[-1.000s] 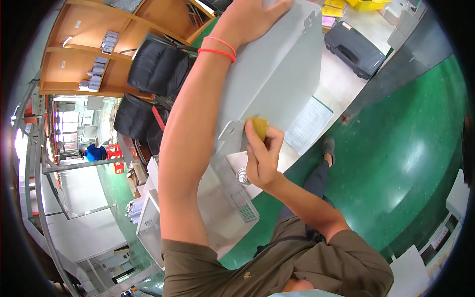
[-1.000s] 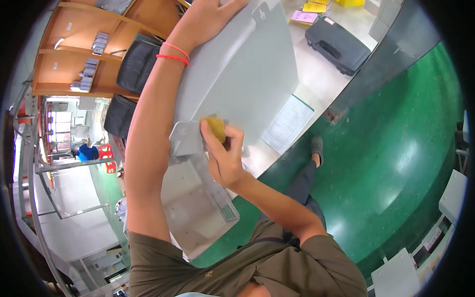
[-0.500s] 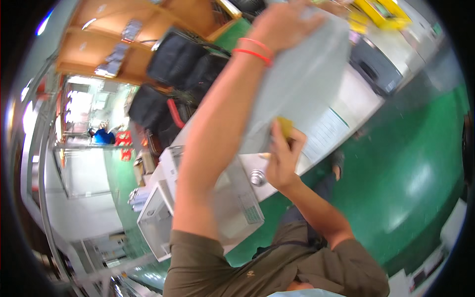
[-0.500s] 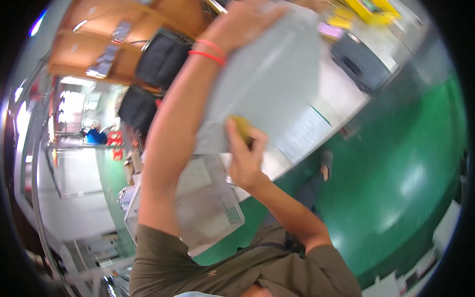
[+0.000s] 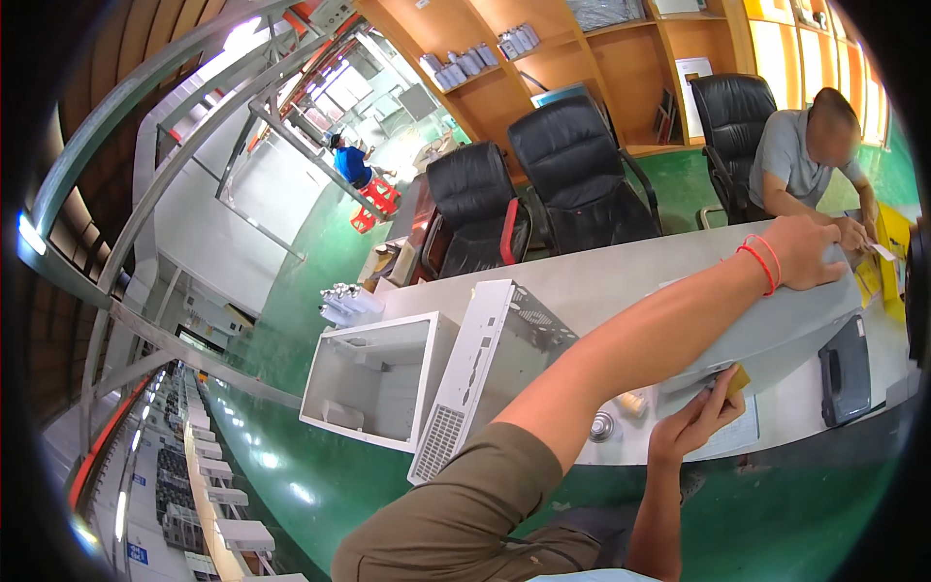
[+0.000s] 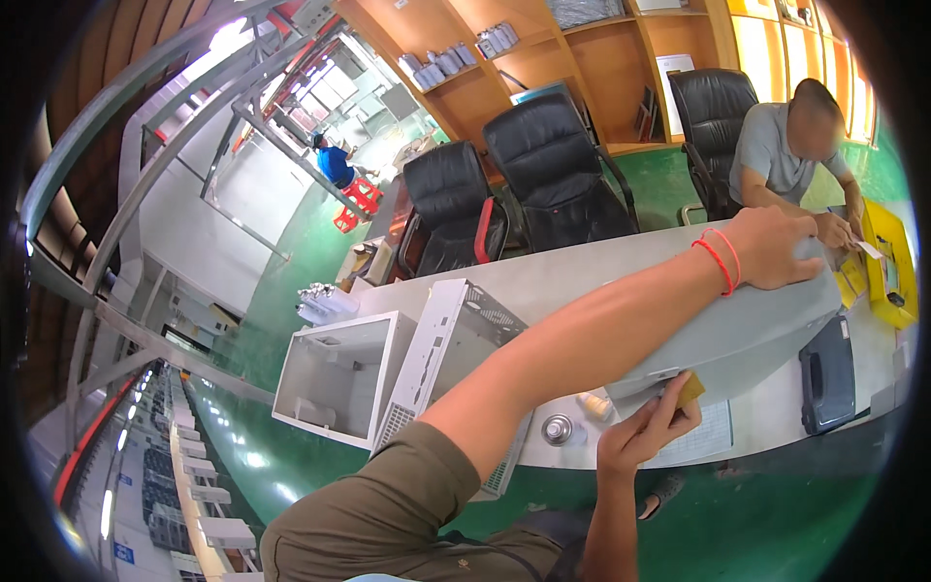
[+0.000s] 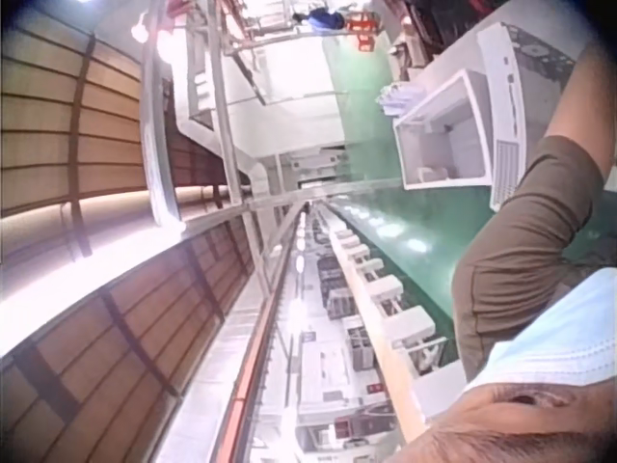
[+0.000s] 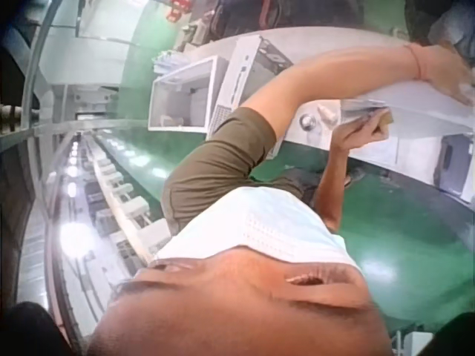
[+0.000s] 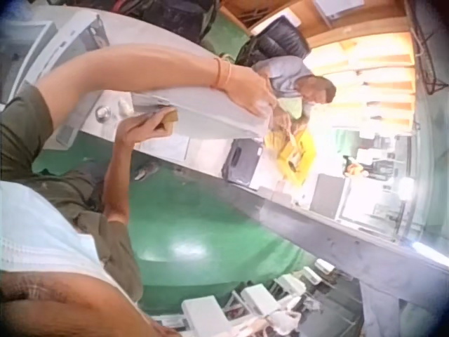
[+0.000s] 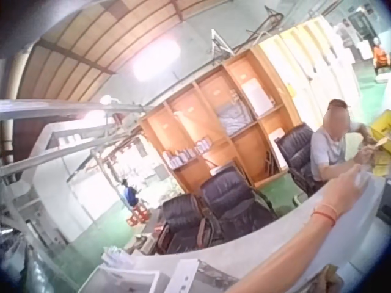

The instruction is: The recorder prepares metal enclosures by cleaning, sanding, and inspecting them on a fabrication floor.

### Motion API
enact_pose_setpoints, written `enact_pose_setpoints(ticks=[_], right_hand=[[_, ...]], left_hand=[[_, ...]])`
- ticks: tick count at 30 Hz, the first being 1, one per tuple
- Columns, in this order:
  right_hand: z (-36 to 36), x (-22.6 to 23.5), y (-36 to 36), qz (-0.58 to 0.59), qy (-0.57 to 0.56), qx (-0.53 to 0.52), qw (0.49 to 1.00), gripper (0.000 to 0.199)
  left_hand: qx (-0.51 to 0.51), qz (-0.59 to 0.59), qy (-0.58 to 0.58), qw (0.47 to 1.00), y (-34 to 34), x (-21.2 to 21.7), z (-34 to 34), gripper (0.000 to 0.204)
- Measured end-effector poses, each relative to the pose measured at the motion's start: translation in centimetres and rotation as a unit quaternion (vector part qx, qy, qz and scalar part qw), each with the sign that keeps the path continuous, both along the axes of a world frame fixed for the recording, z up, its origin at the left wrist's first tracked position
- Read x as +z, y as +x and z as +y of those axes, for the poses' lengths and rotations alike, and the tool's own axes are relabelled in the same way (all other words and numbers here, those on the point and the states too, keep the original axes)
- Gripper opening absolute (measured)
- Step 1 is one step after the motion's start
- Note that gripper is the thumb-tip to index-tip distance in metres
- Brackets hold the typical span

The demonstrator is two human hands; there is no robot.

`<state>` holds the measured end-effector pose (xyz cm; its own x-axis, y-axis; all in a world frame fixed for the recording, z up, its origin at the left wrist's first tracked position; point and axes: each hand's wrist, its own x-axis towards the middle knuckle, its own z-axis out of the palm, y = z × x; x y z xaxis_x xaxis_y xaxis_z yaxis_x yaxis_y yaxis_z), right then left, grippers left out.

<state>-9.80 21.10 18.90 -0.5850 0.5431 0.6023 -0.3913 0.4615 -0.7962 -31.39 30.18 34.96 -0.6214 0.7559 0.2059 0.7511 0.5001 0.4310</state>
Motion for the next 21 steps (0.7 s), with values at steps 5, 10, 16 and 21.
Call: enact_pose_setpoints(ticks=[5, 10, 16, 21], right_hand=[[-0.4, -0.4, 0.5, -0.009, 0.006, 0.009, 1.000, 0.050], [0.4, 0.1, 0.1, -0.023, -0.008, 0.001, 1.000, 0.050], [0.7, 0.1, 0.0, -0.016, -0.001, 0.009, 1.000, 0.050], [0.2, -0.9, 0.7, -0.029, -0.001, 0.023, 0.999, 0.053]], left_hand=[[-0.004, 0.023, 0.015, 1.000, 0.1, -0.3, 0.3, 0.060], [-0.002, 0.009, 0.003, 1.000, 0.2, 0.1, 0.2, 0.060], [0.000, 0.013, 0.000, 1.000, 0.1, 0.1, 0.2, 0.060], [-0.003, 0.020, 0.008, 1.000, 0.2, 0.1, 0.4, 0.060]])
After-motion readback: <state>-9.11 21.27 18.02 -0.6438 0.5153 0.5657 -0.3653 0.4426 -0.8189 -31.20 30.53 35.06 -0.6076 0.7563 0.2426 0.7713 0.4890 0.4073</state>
